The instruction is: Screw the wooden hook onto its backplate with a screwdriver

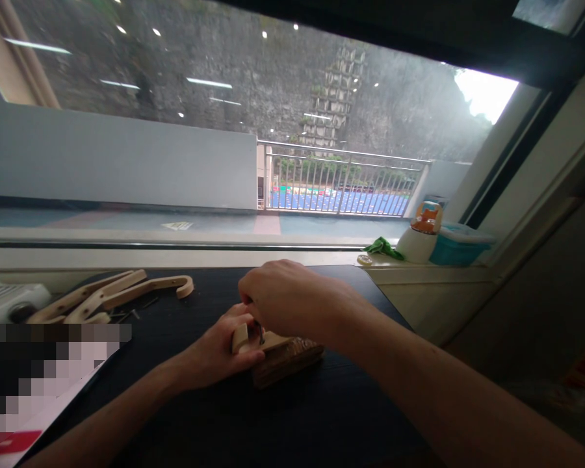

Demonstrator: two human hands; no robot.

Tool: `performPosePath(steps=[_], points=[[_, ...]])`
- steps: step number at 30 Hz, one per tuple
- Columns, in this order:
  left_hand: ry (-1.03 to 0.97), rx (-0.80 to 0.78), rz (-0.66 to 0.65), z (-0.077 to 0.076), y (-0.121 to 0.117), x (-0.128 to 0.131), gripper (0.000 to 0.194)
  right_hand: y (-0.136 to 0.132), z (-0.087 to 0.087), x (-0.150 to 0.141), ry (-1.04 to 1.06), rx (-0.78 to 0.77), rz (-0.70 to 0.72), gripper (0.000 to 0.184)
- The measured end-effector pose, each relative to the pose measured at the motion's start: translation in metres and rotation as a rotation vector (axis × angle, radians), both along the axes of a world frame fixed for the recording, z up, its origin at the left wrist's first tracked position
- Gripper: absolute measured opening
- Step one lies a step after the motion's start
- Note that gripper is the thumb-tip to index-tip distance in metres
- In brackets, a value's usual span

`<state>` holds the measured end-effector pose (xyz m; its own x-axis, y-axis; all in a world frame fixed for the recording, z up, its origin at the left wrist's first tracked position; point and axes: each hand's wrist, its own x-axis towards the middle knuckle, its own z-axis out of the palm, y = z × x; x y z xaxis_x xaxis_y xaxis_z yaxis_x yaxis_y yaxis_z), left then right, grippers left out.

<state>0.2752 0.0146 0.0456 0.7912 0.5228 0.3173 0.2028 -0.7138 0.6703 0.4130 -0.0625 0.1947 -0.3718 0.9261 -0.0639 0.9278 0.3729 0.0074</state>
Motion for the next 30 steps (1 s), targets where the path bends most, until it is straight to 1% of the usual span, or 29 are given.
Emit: performPosePath(steps=[6, 10, 15, 20, 26, 30], points=[[0.008, 0.013, -0.001, -0.002, 0.001, 0.0, 0.018, 0.003, -0.005, 0.002, 0.018, 0.041, -0.02, 0.022], [0.005, 0.013, -0.008, -0.001, 0.0, 0.0, 0.016, 0.001, -0.002, 0.004, 0.004, 0.068, -0.029, 0.021], [-0.014, 0.009, -0.006, -0.001, 0.001, 0.001, 0.018, 0.0, 0.002, 0.006, 0.03, 0.044, 0.026, 0.019], [-0.019, 0.019, -0.011, -0.004, 0.001, 0.0, 0.019, 0.004, -0.004, 0.011, 0.059, 0.06, 0.054, 0.023], [-0.02, 0.048, -0.007, -0.006, 0.003, 0.001, 0.022, 0.006, -0.009, 0.011, 0.042, 0.106, 0.025, 0.027], [-0.022, 0.035, -0.008, -0.004, 0.002, 0.001, 0.021, 0.005, -0.006, 0.009, 0.037, 0.112, 0.001, 0.024]])
